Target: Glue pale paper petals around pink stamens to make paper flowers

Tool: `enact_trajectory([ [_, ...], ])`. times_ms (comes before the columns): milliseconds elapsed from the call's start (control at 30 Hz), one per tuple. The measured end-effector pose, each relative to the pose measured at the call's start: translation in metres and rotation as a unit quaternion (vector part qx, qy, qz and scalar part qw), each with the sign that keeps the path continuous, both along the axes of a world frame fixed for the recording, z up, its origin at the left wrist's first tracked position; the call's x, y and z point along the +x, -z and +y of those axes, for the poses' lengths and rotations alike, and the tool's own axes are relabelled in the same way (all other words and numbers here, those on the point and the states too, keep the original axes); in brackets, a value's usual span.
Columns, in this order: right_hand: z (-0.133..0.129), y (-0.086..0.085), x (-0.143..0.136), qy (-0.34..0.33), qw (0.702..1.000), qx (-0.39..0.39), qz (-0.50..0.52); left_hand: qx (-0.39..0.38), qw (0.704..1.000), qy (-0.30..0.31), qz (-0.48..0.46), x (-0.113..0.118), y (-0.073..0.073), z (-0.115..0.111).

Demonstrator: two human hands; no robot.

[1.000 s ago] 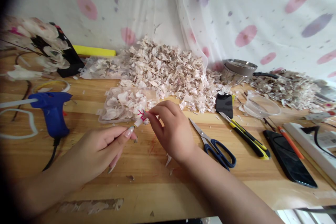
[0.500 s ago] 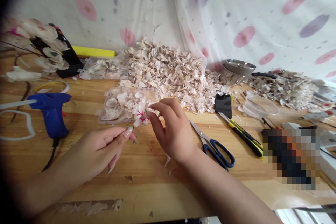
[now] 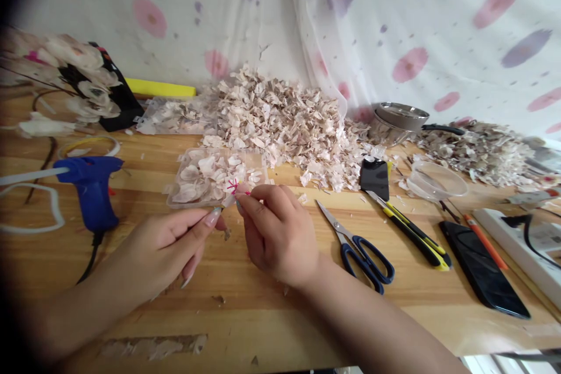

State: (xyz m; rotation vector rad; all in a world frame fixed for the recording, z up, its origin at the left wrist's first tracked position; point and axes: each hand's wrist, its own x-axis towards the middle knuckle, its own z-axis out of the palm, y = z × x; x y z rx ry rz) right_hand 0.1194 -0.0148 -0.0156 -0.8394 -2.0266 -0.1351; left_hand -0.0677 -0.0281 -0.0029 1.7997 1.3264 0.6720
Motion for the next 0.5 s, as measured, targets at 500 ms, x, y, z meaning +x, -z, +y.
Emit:
enact_trajectory([
  [500, 0.0015, 0.0, 0.0019, 0.013, 1.0, 0.011, -0.012, 0.037, 0.999, 0.006, 0.023, 0.0017, -0.0031, -0.0013],
])
